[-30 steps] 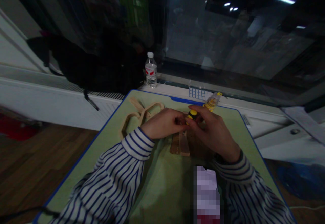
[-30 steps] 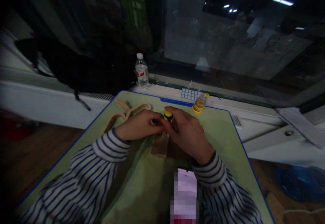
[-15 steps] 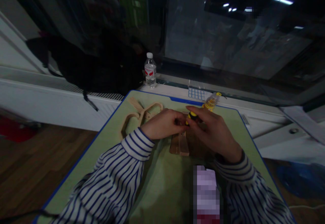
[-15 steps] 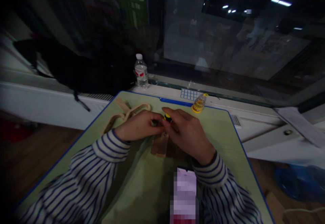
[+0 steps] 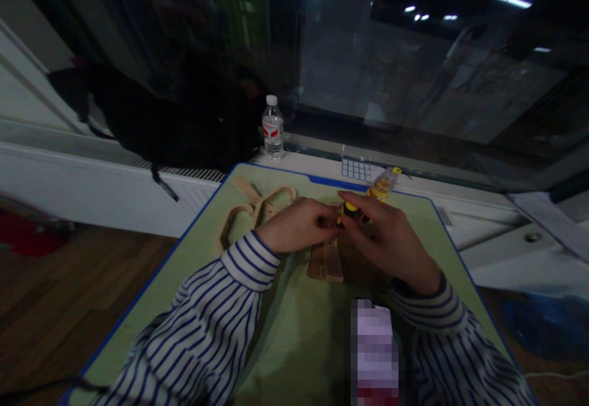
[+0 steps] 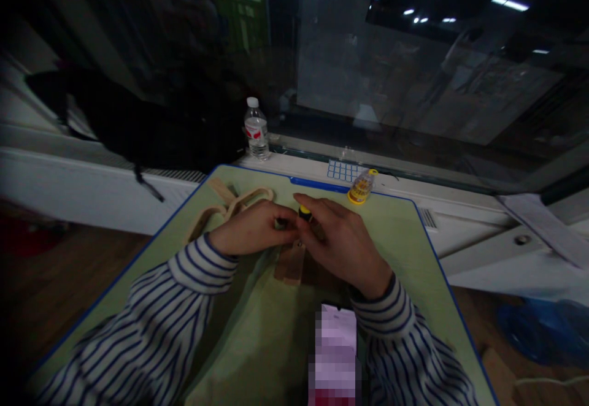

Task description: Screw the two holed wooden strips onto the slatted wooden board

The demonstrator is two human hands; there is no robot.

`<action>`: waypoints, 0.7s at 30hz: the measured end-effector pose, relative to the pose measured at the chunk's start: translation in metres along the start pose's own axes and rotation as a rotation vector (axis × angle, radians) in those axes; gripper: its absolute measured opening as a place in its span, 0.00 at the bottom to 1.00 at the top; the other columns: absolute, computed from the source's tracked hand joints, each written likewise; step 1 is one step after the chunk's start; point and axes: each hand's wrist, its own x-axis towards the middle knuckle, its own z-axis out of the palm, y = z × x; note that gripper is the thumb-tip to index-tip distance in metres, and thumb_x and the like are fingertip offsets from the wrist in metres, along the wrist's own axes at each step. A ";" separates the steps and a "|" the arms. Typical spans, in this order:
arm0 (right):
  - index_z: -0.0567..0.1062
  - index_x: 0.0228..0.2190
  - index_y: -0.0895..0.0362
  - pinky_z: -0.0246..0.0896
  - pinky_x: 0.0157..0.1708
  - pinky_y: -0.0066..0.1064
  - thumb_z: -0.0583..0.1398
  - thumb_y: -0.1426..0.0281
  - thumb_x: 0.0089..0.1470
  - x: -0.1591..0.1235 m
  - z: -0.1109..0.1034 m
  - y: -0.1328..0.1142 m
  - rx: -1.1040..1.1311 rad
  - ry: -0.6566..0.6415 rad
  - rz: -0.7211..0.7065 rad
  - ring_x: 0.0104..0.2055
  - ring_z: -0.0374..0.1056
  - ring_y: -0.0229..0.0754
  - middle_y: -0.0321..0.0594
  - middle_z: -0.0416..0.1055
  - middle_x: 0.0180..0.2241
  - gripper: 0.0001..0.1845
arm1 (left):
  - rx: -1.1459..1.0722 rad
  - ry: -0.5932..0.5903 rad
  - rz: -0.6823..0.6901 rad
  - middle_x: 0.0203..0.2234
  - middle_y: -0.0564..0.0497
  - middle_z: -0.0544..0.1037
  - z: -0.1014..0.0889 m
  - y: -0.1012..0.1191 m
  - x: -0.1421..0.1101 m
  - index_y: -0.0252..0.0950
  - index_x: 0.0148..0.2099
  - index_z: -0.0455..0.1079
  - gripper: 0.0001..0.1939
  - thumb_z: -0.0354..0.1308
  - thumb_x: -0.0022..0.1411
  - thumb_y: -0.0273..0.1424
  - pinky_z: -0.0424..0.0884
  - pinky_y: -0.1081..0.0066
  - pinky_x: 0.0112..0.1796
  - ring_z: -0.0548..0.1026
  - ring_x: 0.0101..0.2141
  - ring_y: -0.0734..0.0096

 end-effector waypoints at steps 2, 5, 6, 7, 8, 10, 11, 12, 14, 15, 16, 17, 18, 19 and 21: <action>0.68 0.53 0.57 0.68 0.41 0.32 0.56 0.69 0.59 0.000 0.001 0.000 0.007 0.014 -0.004 0.38 0.71 0.38 0.43 0.75 0.42 0.20 | -0.006 0.007 -0.004 0.25 0.54 0.78 0.001 -0.001 0.000 0.34 0.37 0.77 0.09 0.56 0.57 0.31 0.62 0.76 0.28 0.72 0.27 0.74; 0.69 0.52 0.58 0.68 0.41 0.32 0.57 0.67 0.60 0.001 0.002 0.000 -0.011 0.028 0.006 0.38 0.71 0.39 0.43 0.75 0.41 0.19 | -0.024 0.030 0.012 0.26 0.54 0.78 0.001 -0.001 0.001 0.34 0.36 0.76 0.08 0.57 0.56 0.30 0.62 0.76 0.29 0.73 0.28 0.74; 0.69 0.51 0.58 0.68 0.41 0.31 0.57 0.67 0.60 0.001 0.003 0.000 -0.021 0.029 0.009 0.38 0.72 0.39 0.43 0.75 0.40 0.19 | -0.028 0.035 0.020 0.26 0.54 0.78 0.001 -0.001 0.001 0.34 0.36 0.76 0.07 0.58 0.56 0.30 0.62 0.76 0.29 0.73 0.28 0.74; 0.70 0.51 0.59 0.68 0.41 0.31 0.57 0.67 0.60 0.002 0.004 0.001 -0.030 0.030 0.013 0.38 0.72 0.39 0.43 0.75 0.40 0.19 | -0.029 0.039 0.025 0.26 0.54 0.78 0.002 -0.002 0.001 0.34 0.35 0.75 0.07 0.58 0.56 0.30 0.62 0.76 0.29 0.73 0.28 0.74; 0.70 0.51 0.59 0.68 0.41 0.31 0.57 0.66 0.60 0.002 0.004 0.001 -0.037 0.030 0.014 0.38 0.72 0.39 0.43 0.75 0.40 0.19 | -0.025 0.045 0.028 0.25 0.54 0.78 0.002 -0.002 0.002 0.34 0.35 0.75 0.06 0.59 0.56 0.31 0.62 0.76 0.29 0.73 0.28 0.74; 0.70 0.51 0.59 0.68 0.42 0.32 0.57 0.66 0.60 0.002 0.005 0.001 -0.049 0.035 0.017 0.39 0.72 0.40 0.44 0.75 0.41 0.19 | -0.015 0.057 0.026 0.25 0.54 0.78 0.002 -0.002 0.002 0.34 0.35 0.75 0.06 0.59 0.56 0.31 0.62 0.76 0.29 0.73 0.28 0.74; 0.70 0.51 0.59 0.68 0.42 0.32 0.57 0.65 0.60 0.002 0.004 0.001 -0.052 0.037 0.020 0.40 0.72 0.40 0.44 0.75 0.42 0.19 | -0.010 0.058 0.026 0.25 0.54 0.78 0.002 -0.003 0.002 0.34 0.35 0.75 0.07 0.59 0.57 0.31 0.62 0.76 0.29 0.73 0.28 0.74; 0.70 0.51 0.59 0.68 0.42 0.32 0.57 0.65 0.60 0.001 0.004 0.001 -0.053 0.038 0.023 0.40 0.72 0.41 0.44 0.75 0.42 0.19 | -0.007 0.058 0.028 0.25 0.54 0.78 0.002 -0.003 0.002 0.34 0.35 0.75 0.07 0.58 0.57 0.31 0.62 0.76 0.29 0.73 0.28 0.74; 0.69 0.52 0.59 0.68 0.41 0.33 0.56 0.65 0.60 0.001 0.003 0.000 -0.048 0.037 0.025 0.39 0.72 0.40 0.45 0.75 0.42 0.20 | -0.004 0.050 0.036 0.25 0.54 0.78 0.002 -0.004 0.002 0.34 0.35 0.75 0.07 0.58 0.58 0.32 0.62 0.76 0.29 0.73 0.27 0.74; 0.69 0.52 0.59 0.69 0.41 0.34 0.56 0.64 0.60 0.001 0.002 0.000 -0.043 0.035 0.024 0.39 0.72 0.41 0.45 0.75 0.42 0.21 | -0.002 0.046 0.039 0.25 0.54 0.78 0.002 -0.004 0.001 0.34 0.35 0.75 0.08 0.57 0.58 0.32 0.62 0.76 0.29 0.73 0.27 0.74; 0.68 0.53 0.59 0.69 0.42 0.34 0.57 0.65 0.60 0.001 0.001 0.000 -0.037 0.032 0.018 0.39 0.72 0.41 0.45 0.75 0.42 0.21 | 0.000 0.041 0.040 0.25 0.54 0.78 0.002 -0.004 0.001 0.34 0.35 0.75 0.08 0.57 0.58 0.32 0.62 0.76 0.29 0.73 0.27 0.74; 0.67 0.54 0.59 0.69 0.42 0.34 0.57 0.65 0.59 0.001 0.000 -0.001 -0.030 0.028 0.012 0.39 0.72 0.41 0.45 0.75 0.42 0.22 | 0.002 0.034 0.038 0.25 0.54 0.78 0.002 -0.005 0.001 0.34 0.35 0.76 0.09 0.57 0.59 0.33 0.62 0.76 0.29 0.73 0.28 0.74; 0.67 0.54 0.59 0.68 0.43 0.34 0.57 0.66 0.59 0.001 -0.001 -0.001 -0.021 0.023 0.005 0.40 0.72 0.41 0.45 0.75 0.43 0.22 | 0.003 0.024 0.035 0.25 0.53 0.78 0.002 -0.005 0.001 0.34 0.36 0.76 0.09 0.56 0.59 0.33 0.62 0.76 0.29 0.73 0.28 0.74; 0.67 0.54 0.59 0.68 0.43 0.34 0.57 0.68 0.59 0.001 -0.001 -0.001 -0.010 0.017 0.000 0.41 0.72 0.40 0.45 0.75 0.44 0.22 | 0.003 0.015 0.029 0.26 0.53 0.78 0.002 -0.005 0.001 0.34 0.36 0.76 0.09 0.56 0.59 0.33 0.62 0.76 0.29 0.73 0.28 0.74; 0.68 0.53 0.58 0.68 0.43 0.32 0.57 0.69 0.59 0.001 -0.001 0.000 0.009 0.012 -0.003 0.40 0.72 0.39 0.43 0.75 0.43 0.21 | 0.004 0.004 0.018 0.26 0.53 0.78 0.002 -0.004 0.001 0.34 0.37 0.76 0.09 0.56 0.59 0.32 0.63 0.76 0.30 0.73 0.28 0.74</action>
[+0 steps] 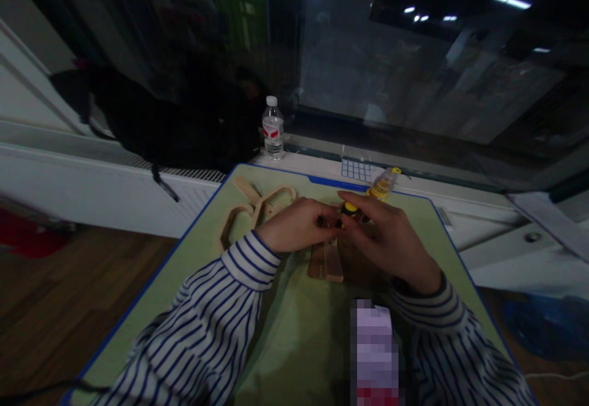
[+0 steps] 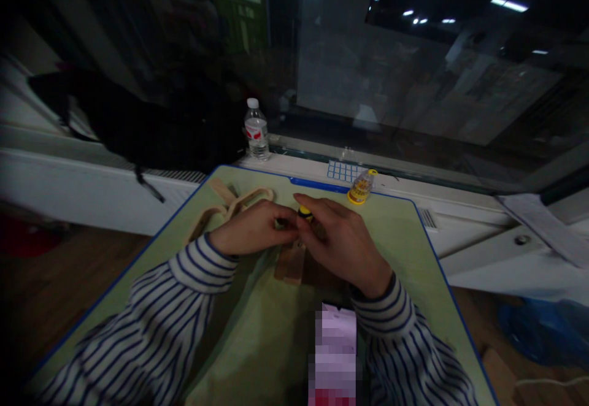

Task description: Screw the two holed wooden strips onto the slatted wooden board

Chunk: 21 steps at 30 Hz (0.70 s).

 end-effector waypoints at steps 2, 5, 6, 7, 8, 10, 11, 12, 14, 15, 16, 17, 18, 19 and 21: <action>0.69 0.52 0.58 0.68 0.43 0.32 0.57 0.69 0.59 0.000 0.001 0.001 0.006 0.009 0.004 0.38 0.72 0.38 0.43 0.75 0.42 0.19 | 0.007 0.008 -0.005 0.26 0.54 0.78 0.000 0.001 0.000 0.34 0.36 0.76 0.09 0.56 0.58 0.31 0.63 0.76 0.29 0.73 0.28 0.74; 0.70 0.51 0.59 0.69 0.41 0.31 0.57 0.68 0.59 -0.001 0.003 0.002 0.001 0.034 0.009 0.36 0.72 0.38 0.43 0.75 0.41 0.19 | 0.008 0.026 0.000 0.25 0.55 0.78 -0.001 0.003 0.000 0.34 0.35 0.75 0.08 0.57 0.57 0.31 0.62 0.76 0.29 0.72 0.27 0.74; 0.70 0.51 0.59 0.69 0.41 0.31 0.57 0.67 0.59 -0.001 0.004 0.002 -0.001 0.039 0.008 0.36 0.72 0.38 0.43 0.75 0.41 0.18 | 0.002 0.029 0.001 0.25 0.55 0.78 -0.001 0.003 0.000 0.34 0.36 0.75 0.07 0.58 0.57 0.31 0.62 0.76 0.29 0.73 0.27 0.74; 0.70 0.50 0.59 0.69 0.40 0.31 0.57 0.67 0.59 -0.001 0.004 0.002 -0.002 0.042 0.007 0.36 0.72 0.38 0.43 0.75 0.40 0.18 | -0.003 0.030 0.000 0.26 0.55 0.78 -0.002 0.003 0.000 0.35 0.36 0.75 0.07 0.58 0.57 0.32 0.62 0.76 0.29 0.73 0.28 0.74; 0.70 0.50 0.59 0.69 0.40 0.31 0.57 0.67 0.59 -0.001 0.004 0.002 -0.003 0.043 0.009 0.36 0.72 0.38 0.43 0.75 0.40 0.18 | -0.005 0.031 -0.002 0.26 0.55 0.78 -0.002 0.003 0.000 0.35 0.37 0.75 0.08 0.58 0.57 0.32 0.62 0.76 0.29 0.73 0.28 0.74; 0.70 0.50 0.59 0.69 0.40 0.31 0.57 0.66 0.59 0.000 0.005 0.002 -0.010 0.040 0.019 0.35 0.72 0.38 0.43 0.75 0.39 0.18 | 0.002 0.033 -0.007 0.27 0.54 0.78 -0.001 0.003 0.000 0.35 0.37 0.75 0.08 0.58 0.57 0.32 0.62 0.76 0.29 0.73 0.28 0.74; 0.71 0.49 0.59 0.69 0.39 0.31 0.57 0.66 0.59 0.000 0.005 0.002 -0.015 0.040 0.026 0.35 0.72 0.38 0.42 0.75 0.39 0.18 | 0.011 0.034 -0.009 0.26 0.54 0.78 -0.001 0.002 0.000 0.34 0.37 0.75 0.09 0.57 0.57 0.32 0.62 0.76 0.29 0.73 0.28 0.74; 0.71 0.49 0.59 0.69 0.39 0.31 0.57 0.65 0.59 0.001 0.005 0.002 -0.018 0.037 0.033 0.35 0.71 0.38 0.42 0.75 0.38 0.18 | 0.019 0.035 -0.009 0.26 0.54 0.78 -0.001 0.002 0.000 0.34 0.36 0.76 0.09 0.57 0.57 0.32 0.62 0.76 0.29 0.73 0.28 0.74; 0.71 0.50 0.59 0.68 0.39 0.32 0.57 0.65 0.59 0.001 0.004 0.001 -0.020 0.028 0.040 0.35 0.72 0.38 0.42 0.75 0.38 0.19 | 0.031 0.036 -0.003 0.25 0.54 0.77 0.000 0.002 0.000 0.34 0.35 0.75 0.08 0.56 0.57 0.32 0.61 0.76 0.28 0.72 0.27 0.74; 0.70 0.50 0.59 0.68 0.40 0.32 0.57 0.65 0.59 0.001 0.003 0.001 -0.019 0.021 0.037 0.35 0.72 0.39 0.43 0.75 0.38 0.19 | 0.036 0.034 0.000 0.24 0.54 0.77 0.000 0.002 0.000 0.34 0.35 0.75 0.08 0.56 0.57 0.31 0.60 0.76 0.28 0.71 0.26 0.75; 0.69 0.51 0.59 0.68 0.40 0.32 0.57 0.65 0.59 0.000 0.003 0.001 -0.021 0.012 0.032 0.36 0.72 0.39 0.43 0.75 0.40 0.20 | 0.042 0.031 0.002 0.23 0.55 0.77 -0.001 0.002 0.000 0.34 0.34 0.75 0.08 0.56 0.57 0.31 0.60 0.76 0.27 0.71 0.25 0.75; 0.69 0.52 0.59 0.68 0.41 0.33 0.57 0.66 0.58 0.000 0.002 0.001 -0.023 0.004 0.026 0.38 0.72 0.40 0.44 0.75 0.41 0.21 | 0.047 0.026 0.004 0.23 0.55 0.76 -0.001 0.002 0.000 0.34 0.33 0.75 0.08 0.56 0.57 0.31 0.59 0.76 0.26 0.70 0.25 0.75; 0.68 0.52 0.59 0.68 0.42 0.34 0.57 0.67 0.58 0.000 0.001 0.001 -0.025 -0.002 0.018 0.39 0.72 0.41 0.45 0.75 0.42 0.21 | 0.050 0.021 0.007 0.22 0.55 0.76 -0.001 0.002 0.000 0.34 0.33 0.75 0.08 0.56 0.57 0.31 0.59 0.76 0.26 0.70 0.25 0.76; 0.68 0.52 0.59 0.68 0.42 0.34 0.57 0.68 0.58 0.000 0.001 0.001 -0.025 -0.007 0.011 0.40 0.72 0.41 0.45 0.75 0.43 0.21 | 0.052 0.017 0.008 0.22 0.55 0.76 -0.001 0.002 0.000 0.34 0.32 0.74 0.08 0.56 0.57 0.31 0.59 0.76 0.26 0.70 0.24 0.76; 0.69 0.52 0.58 0.69 0.42 0.34 0.56 0.69 0.59 0.000 0.000 0.000 -0.020 -0.008 0.007 0.40 0.72 0.41 0.45 0.75 0.43 0.19 | 0.053 0.013 0.009 0.22 0.55 0.75 -0.001 0.002 -0.001 0.34 0.32 0.74 0.07 0.56 0.57 0.31 0.59 0.76 0.26 0.70 0.24 0.76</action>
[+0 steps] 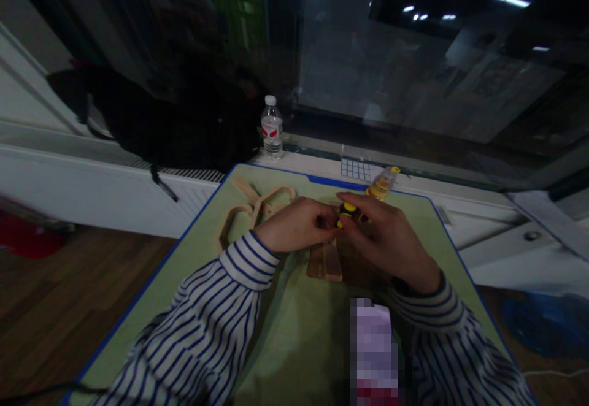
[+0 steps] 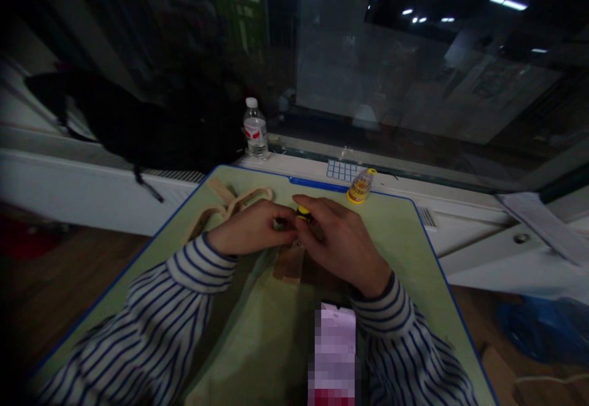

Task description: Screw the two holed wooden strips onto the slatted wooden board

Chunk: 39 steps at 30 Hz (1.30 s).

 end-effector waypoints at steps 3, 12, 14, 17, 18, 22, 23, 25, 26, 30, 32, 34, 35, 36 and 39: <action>0.70 0.50 0.58 0.69 0.41 0.34 0.56 0.68 0.59 0.001 0.001 0.000 -0.002 0.017 0.006 0.38 0.72 0.40 0.44 0.76 0.40 0.18 | -0.007 -0.002 -0.013 0.23 0.55 0.76 0.000 0.001 0.000 0.34 0.32 0.74 0.06 0.56 0.56 0.30 0.60 0.77 0.27 0.70 0.25 0.75; 0.70 0.47 0.57 0.70 0.39 0.34 0.57 0.65 0.59 -0.001 0.003 0.002 -0.029 0.052 0.019 0.37 0.73 0.41 0.43 0.76 0.39 0.16 | -0.057 0.014 -0.016 0.27 0.53 0.78 0.001 -0.001 0.001 0.34 0.36 0.75 0.08 0.57 0.57 0.32 0.63 0.76 0.30 0.73 0.29 0.73; 0.70 0.47 0.57 0.70 0.40 0.34 0.57 0.64 0.59 -0.001 0.002 0.002 -0.035 0.049 0.024 0.38 0.73 0.42 0.43 0.76 0.39 0.16 | -0.058 0.012 -0.011 0.26 0.53 0.78 0.001 -0.001 0.001 0.34 0.37 0.75 0.08 0.57 0.57 0.31 0.63 0.76 0.30 0.73 0.28 0.73; 0.69 0.49 0.59 0.69 0.43 0.35 0.58 0.66 0.58 0.000 -0.001 0.000 -0.032 0.023 0.023 0.42 0.73 0.43 0.45 0.76 0.42 0.19 | -0.051 -0.005 -0.010 0.26 0.53 0.78 0.001 0.000 0.001 0.34 0.37 0.76 0.09 0.56 0.57 0.30 0.62 0.76 0.29 0.72 0.27 0.74; 0.69 0.50 0.59 0.69 0.44 0.36 0.58 0.66 0.57 0.000 -0.002 0.000 -0.028 0.013 0.019 0.43 0.73 0.43 0.46 0.75 0.43 0.20 | -0.044 -0.013 -0.013 0.26 0.53 0.78 0.001 0.000 0.001 0.34 0.37 0.76 0.09 0.56 0.57 0.30 0.62 0.76 0.29 0.72 0.27 0.74; 0.70 0.50 0.59 0.68 0.46 0.35 0.58 0.70 0.57 0.000 -0.005 -0.001 0.000 -0.006 -0.008 0.45 0.72 0.42 0.45 0.75 0.44 0.19 | -0.026 -0.041 -0.017 0.26 0.54 0.78 0.000 0.002 0.000 0.34 0.37 0.76 0.10 0.56 0.57 0.30 0.62 0.76 0.29 0.71 0.27 0.74; 0.70 0.50 0.59 0.68 0.45 0.35 0.58 0.70 0.57 0.000 -0.005 0.000 0.006 -0.006 -0.012 0.44 0.72 0.42 0.44 0.76 0.43 0.18 | -0.027 -0.044 -0.017 0.25 0.54 0.77 -0.001 0.002 0.000 0.33 0.37 0.76 0.10 0.56 0.57 0.31 0.62 0.76 0.29 0.71 0.27 0.74; 0.71 0.49 0.59 0.69 0.43 0.34 0.57 0.70 0.57 0.000 -0.005 0.000 0.010 -0.001 -0.010 0.41 0.73 0.41 0.44 0.76 0.42 0.17 | -0.035 -0.044 -0.018 0.25 0.54 0.77 0.000 0.002 0.000 0.34 0.37 0.76 0.10 0.55 0.57 0.31 0.62 0.76 0.29 0.71 0.27 0.74; 0.71 0.48 0.58 0.69 0.42 0.34 0.57 0.69 0.58 0.000 -0.005 0.001 0.008 0.003 -0.004 0.40 0.73 0.41 0.44 0.76 0.41 0.17 | -0.040 -0.040 -0.017 0.25 0.54 0.77 0.000 0.002 0.000 0.34 0.38 0.76 0.10 0.55 0.57 0.31 0.62 0.76 0.29 0.71 0.27 0.74; 0.72 0.48 0.57 0.69 0.40 0.35 0.58 0.67 0.58 -0.001 -0.003 0.002 -0.005 0.011 0.017 0.39 0.73 0.41 0.43 0.76 0.40 0.16 | -0.069 -0.009 -0.008 0.26 0.54 0.78 0.000 0.001 0.000 0.35 0.39 0.76 0.10 0.57 0.57 0.32 0.62 0.76 0.30 0.73 0.28 0.74; 0.72 0.48 0.57 0.69 0.40 0.35 0.58 0.66 0.58 -0.001 -0.002 0.002 -0.003 0.016 0.019 0.37 0.73 0.40 0.43 0.76 0.39 0.16 | -0.078 0.001 -0.001 0.26 0.54 0.78 0.000 0.001 0.001 0.35 0.38 0.76 0.09 0.58 0.57 0.33 0.62 0.76 0.30 0.73 0.28 0.74; 0.72 0.48 0.57 0.70 0.38 0.35 0.58 0.66 0.59 0.000 -0.001 0.003 0.003 0.023 0.023 0.35 0.73 0.40 0.43 0.77 0.39 0.16 | -0.079 0.009 0.011 0.26 0.54 0.78 0.001 0.001 0.001 0.35 0.38 0.76 0.09 0.58 0.57 0.32 0.62 0.77 0.30 0.73 0.29 0.74; 0.72 0.48 0.57 0.70 0.38 0.35 0.58 0.65 0.59 0.000 -0.001 0.003 0.004 0.024 0.026 0.35 0.73 0.40 0.43 0.77 0.39 0.17 | -0.075 0.011 0.015 0.26 0.54 0.78 0.001 0.001 0.001 0.35 0.38 0.76 0.09 0.57 0.58 0.32 0.62 0.77 0.30 0.73 0.28 0.74; 0.71 0.49 0.56 0.70 0.39 0.36 0.58 0.65 0.58 0.000 -0.002 0.002 0.003 0.023 0.028 0.36 0.73 0.40 0.43 0.77 0.40 0.17 | -0.070 0.009 0.016 0.26 0.54 0.78 0.001 0.000 0.001 0.35 0.38 0.76 0.09 0.57 0.58 0.32 0.62 0.77 0.29 0.73 0.28 0.74; 0.69 0.52 0.56 0.69 0.43 0.39 0.58 0.66 0.58 0.000 -0.004 0.002 -0.001 0.017 0.017 0.43 0.73 0.43 0.45 0.76 0.44 0.20 | -0.042 -0.012 0.003 0.26 0.54 0.78 0.001 0.000 0.001 0.35 0.39 0.77 0.11 0.56 0.59 0.33 0.61 0.76 0.28 0.71 0.26 0.75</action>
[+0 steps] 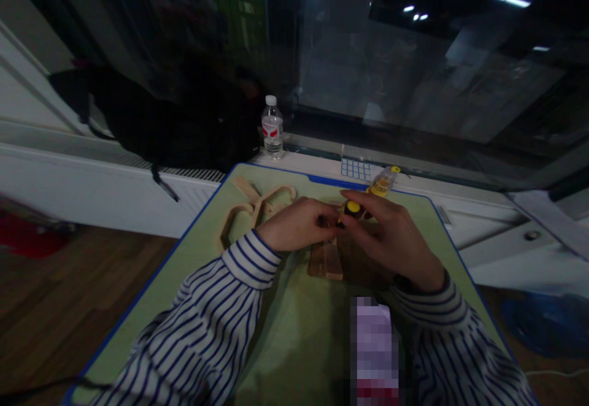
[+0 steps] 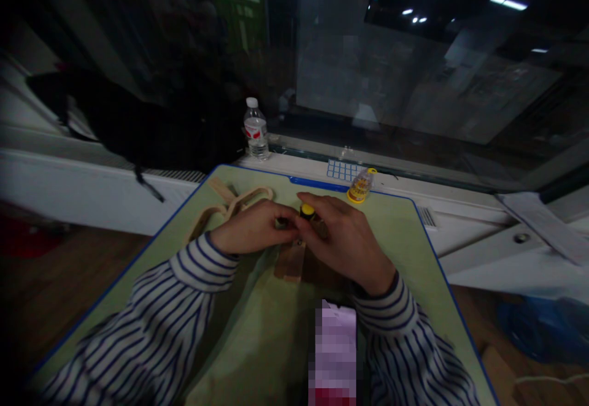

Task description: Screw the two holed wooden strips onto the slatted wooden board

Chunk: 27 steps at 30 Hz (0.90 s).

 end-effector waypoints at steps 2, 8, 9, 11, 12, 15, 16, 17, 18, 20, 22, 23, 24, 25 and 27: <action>0.68 0.53 0.56 0.68 0.46 0.39 0.57 0.68 0.57 0.000 -0.001 -0.001 0.007 -0.013 -0.018 0.47 0.72 0.44 0.45 0.75 0.46 0.21 | 0.014 -0.010 -0.005 0.26 0.54 0.78 0.000 0.000 0.000 0.35 0.39 0.77 0.11 0.56 0.59 0.33 0.62 0.76 0.29 0.71 0.27 0.75; 0.71 0.50 0.57 0.69 0.43 0.36 0.57 0.69 0.58 -0.001 0.000 -0.001 0.008 -0.014 -0.030 0.42 0.73 0.42 0.43 0.76 0.41 0.18 | -0.010 -0.013 0.001 0.27 0.54 0.79 0.001 0.001 -0.001 0.35 0.39 0.76 0.10 0.56 0.58 0.30 0.63 0.77 0.30 0.73 0.29 0.74; 0.71 0.50 0.57 0.69 0.42 0.37 0.57 0.68 0.58 0.000 0.000 -0.001 0.001 -0.008 -0.025 0.41 0.73 0.42 0.44 0.77 0.41 0.17 | -0.023 -0.007 0.004 0.27 0.54 0.79 0.001 0.001 0.000 0.35 0.39 0.76 0.09 0.56 0.58 0.30 0.63 0.77 0.31 0.73 0.29 0.74; 0.71 0.49 0.56 0.70 0.41 0.37 0.57 0.66 0.59 0.000 0.001 0.000 -0.010 -0.002 -0.012 0.40 0.73 0.42 0.44 0.77 0.41 0.17 | -0.045 0.000 0.006 0.27 0.54 0.79 0.000 0.002 0.000 0.35 0.39 0.76 0.09 0.57 0.58 0.31 0.63 0.77 0.31 0.73 0.29 0.73; 0.71 0.49 0.56 0.70 0.41 0.37 0.57 0.66 0.59 0.000 0.002 0.000 -0.012 -0.001 -0.008 0.40 0.73 0.42 0.44 0.77 0.41 0.17 | -0.049 0.003 0.004 0.27 0.54 0.79 0.000 0.002 0.000 0.35 0.39 0.76 0.09 0.57 0.58 0.32 0.63 0.77 0.30 0.73 0.29 0.73; 0.71 0.50 0.55 0.70 0.42 0.37 0.57 0.66 0.59 0.000 0.002 0.002 -0.012 0.002 -0.003 0.41 0.73 0.42 0.44 0.77 0.41 0.17 | -0.032 0.010 -0.002 0.26 0.54 0.78 0.000 0.001 0.001 0.35 0.38 0.76 0.09 0.58 0.58 0.33 0.63 0.76 0.30 0.73 0.28 0.74; 0.71 0.50 0.55 0.70 0.43 0.38 0.57 0.65 0.59 -0.001 0.002 0.002 -0.011 0.005 -0.006 0.42 0.73 0.43 0.44 0.77 0.42 0.18 | -0.021 0.011 0.000 0.26 0.54 0.78 0.000 0.000 0.001 0.35 0.39 0.76 0.10 0.57 0.58 0.33 0.63 0.76 0.30 0.73 0.28 0.74; 0.71 0.50 0.55 0.70 0.44 0.39 0.57 0.65 0.59 -0.001 0.002 0.003 -0.009 0.006 -0.010 0.43 0.73 0.43 0.44 0.76 0.43 0.18 | -0.009 0.011 0.002 0.27 0.54 0.78 0.001 -0.001 0.001 0.35 0.39 0.76 0.10 0.57 0.58 0.32 0.63 0.76 0.30 0.73 0.28 0.73; 0.70 0.51 0.55 0.69 0.45 0.39 0.57 0.65 0.59 -0.002 0.001 0.003 -0.007 0.005 -0.014 0.45 0.73 0.44 0.44 0.76 0.44 0.19 | 0.001 0.008 0.004 0.27 0.53 0.79 0.001 -0.001 0.001 0.35 0.39 0.77 0.10 0.56 0.59 0.32 0.63 0.76 0.30 0.73 0.28 0.73; 0.69 0.52 0.55 0.68 0.47 0.41 0.57 0.66 0.58 -0.002 -0.001 0.003 0.000 -0.001 -0.027 0.47 0.72 0.45 0.45 0.75 0.47 0.21 | 0.011 -0.003 0.008 0.27 0.53 0.79 0.001 -0.002 0.000 0.35 0.39 0.77 0.11 0.55 0.59 0.33 0.63 0.75 0.30 0.73 0.28 0.73; 0.68 0.53 0.56 0.68 0.48 0.40 0.57 0.69 0.57 -0.002 -0.002 0.002 0.012 -0.019 -0.045 0.48 0.71 0.44 0.44 0.75 0.47 0.21 | 0.009 -0.015 0.010 0.27 0.53 0.79 0.001 -0.001 0.000 0.34 0.39 0.77 0.11 0.55 0.60 0.33 0.63 0.75 0.30 0.73 0.28 0.73; 0.69 0.52 0.56 0.68 0.47 0.39 0.57 0.70 0.57 -0.002 -0.003 0.001 0.018 -0.024 -0.052 0.47 0.71 0.43 0.44 0.75 0.47 0.21 | 0.007 -0.022 0.010 0.27 0.53 0.79 0.001 -0.001 0.000 0.34 0.39 0.77 0.11 0.55 0.60 0.32 0.63 0.75 0.30 0.73 0.28 0.73; 0.69 0.52 0.56 0.68 0.47 0.38 0.57 0.71 0.57 -0.002 -0.003 0.001 0.023 -0.026 -0.058 0.47 0.72 0.43 0.43 0.75 0.45 0.20 | 0.006 -0.026 0.010 0.27 0.53 0.79 0.001 -0.001 0.000 0.34 0.39 0.77 0.11 0.55 0.60 0.32 0.63 0.75 0.30 0.73 0.29 0.73; 0.70 0.51 0.57 0.69 0.46 0.37 0.57 0.72 0.57 -0.002 -0.003 0.001 0.025 -0.024 -0.058 0.46 0.72 0.42 0.43 0.76 0.45 0.19 | 0.004 -0.026 0.011 0.27 0.53 0.79 0.000 0.000 0.000 0.34 0.39 0.77 0.10 0.55 0.60 0.32 0.63 0.76 0.30 0.73 0.29 0.73; 0.71 0.50 0.57 0.69 0.46 0.37 0.57 0.71 0.58 -0.001 -0.002 0.001 0.017 -0.012 -0.048 0.45 0.72 0.42 0.43 0.76 0.43 0.18 | 0.000 -0.017 0.013 0.27 0.53 0.78 0.000 0.000 0.000 0.34 0.38 0.76 0.10 0.56 0.59 0.32 0.62 0.76 0.30 0.72 0.28 0.73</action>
